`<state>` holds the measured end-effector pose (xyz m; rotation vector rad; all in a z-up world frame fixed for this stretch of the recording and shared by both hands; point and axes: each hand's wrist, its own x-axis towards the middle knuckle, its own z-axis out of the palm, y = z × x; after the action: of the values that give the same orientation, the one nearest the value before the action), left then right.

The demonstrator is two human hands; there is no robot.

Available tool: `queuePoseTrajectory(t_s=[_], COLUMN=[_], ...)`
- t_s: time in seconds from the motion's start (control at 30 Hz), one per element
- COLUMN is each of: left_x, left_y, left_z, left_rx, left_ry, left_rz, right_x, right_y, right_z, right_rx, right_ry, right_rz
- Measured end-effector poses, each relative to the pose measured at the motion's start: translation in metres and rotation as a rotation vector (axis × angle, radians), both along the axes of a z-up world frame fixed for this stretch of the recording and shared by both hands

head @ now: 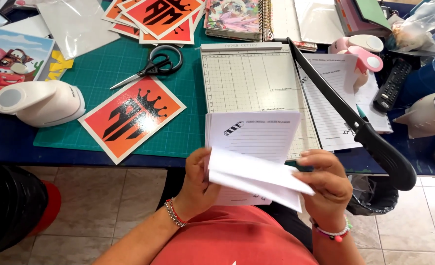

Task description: Folding printed paper sheets and trimming the edges using a manual guillotine paper cutter.

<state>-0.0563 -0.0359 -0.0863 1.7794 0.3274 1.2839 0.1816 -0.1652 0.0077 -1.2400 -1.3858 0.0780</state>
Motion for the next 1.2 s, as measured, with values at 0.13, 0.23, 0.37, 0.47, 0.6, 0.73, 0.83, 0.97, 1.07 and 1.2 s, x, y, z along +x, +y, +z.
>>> queuePoseTrajectory(t_s=[0.13,0.23,0.37,0.47,0.6,0.73,0.83,0.97,1.07,1.2], left_x=[-0.003,-0.009,-0.007,-0.005,-0.007,-0.007,-0.005,-0.002,-0.003,0.007], left_y=[0.000,0.002,0.002,0.004,0.003,0.003,0.004,0.004,0.001,0.000], left_z=[0.008,0.003,0.014,0.018,0.017,0.010,0.011,0.012,-0.005,0.029], left_rx=[-0.169,-0.056,-0.045,0.043,0.030,-0.029,-0.056,-0.098,-0.121,-0.189], left_ry=[-0.044,0.071,0.087,0.082,0.101,0.105,0.101,0.077,0.065,-0.146], left_rz=[-0.102,-0.012,-0.103,-0.117,-0.134,-0.121,-0.095,-0.100,-0.099,-0.184], right_x=[0.005,-0.002,0.005,0.017,0.005,-0.008,-0.005,-0.001,-0.001,0.001], right_y=[0.000,0.005,0.020,0.025,0.026,0.021,0.017,0.014,0.013,0.000], right_z=[0.028,0.043,0.018,-0.003,-0.015,-0.008,-0.009,-0.008,0.001,0.008], right_rx=[-0.101,-0.288,-0.264,-0.283,-0.143,-0.086,0.004,0.030,0.000,-0.140], right_ry=[0.011,0.223,0.462,0.541,0.493,0.254,0.114,0.013,0.023,0.315], right_rz=[0.361,0.697,-0.066,-0.216,-0.304,-0.366,-0.249,-0.234,-0.133,0.211])
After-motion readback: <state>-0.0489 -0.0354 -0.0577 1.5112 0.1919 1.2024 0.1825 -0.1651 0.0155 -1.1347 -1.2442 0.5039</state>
